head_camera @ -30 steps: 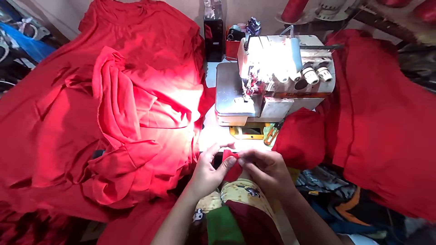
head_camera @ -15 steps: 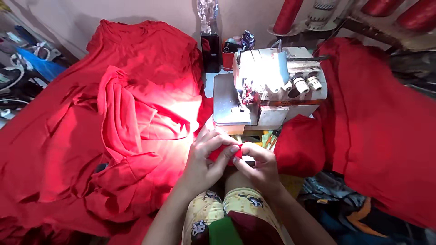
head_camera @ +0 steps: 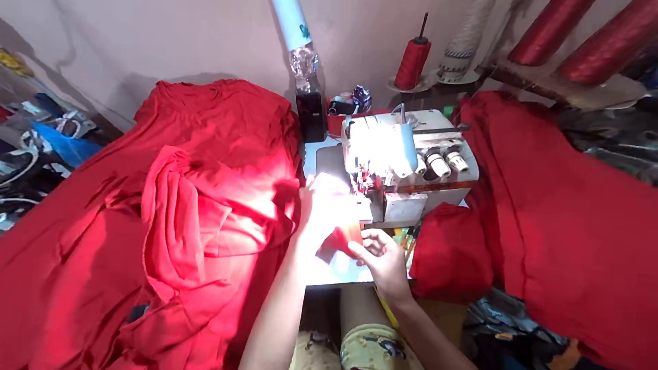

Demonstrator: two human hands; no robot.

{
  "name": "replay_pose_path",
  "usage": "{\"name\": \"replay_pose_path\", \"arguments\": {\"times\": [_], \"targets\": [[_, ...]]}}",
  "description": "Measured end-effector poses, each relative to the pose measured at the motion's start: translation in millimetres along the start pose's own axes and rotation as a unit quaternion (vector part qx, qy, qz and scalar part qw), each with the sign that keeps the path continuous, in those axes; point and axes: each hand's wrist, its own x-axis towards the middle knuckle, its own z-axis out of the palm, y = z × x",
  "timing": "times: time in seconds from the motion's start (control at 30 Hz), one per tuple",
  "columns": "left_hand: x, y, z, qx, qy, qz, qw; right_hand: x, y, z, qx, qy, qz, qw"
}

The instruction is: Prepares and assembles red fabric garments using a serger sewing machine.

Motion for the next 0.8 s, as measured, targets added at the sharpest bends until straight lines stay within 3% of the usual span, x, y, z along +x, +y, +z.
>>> {"name": "replay_pose_path", "arguments": {"times": [0.17, 0.3, 0.67, 0.8], "targets": [[-56, 34, 30, 0.168, 0.132, 0.015, 0.977, -9, 2, -10, -0.055, -0.043, -0.023, 0.997], [-73, 36, 48, 0.168, 0.117, 0.018, 0.979, -18, 1, -20, -0.077, -0.029, -0.030, 0.996], [-71, 32, 44, 0.107, 0.151, 0.067, 0.980, -18, -2, -21, -0.055, -0.016, -0.051, 0.997], [-69, 29, 40, 0.109, 0.127, 0.081, 0.983, -14, -7, -21, -0.053, -0.009, -0.042, 0.998]]}}
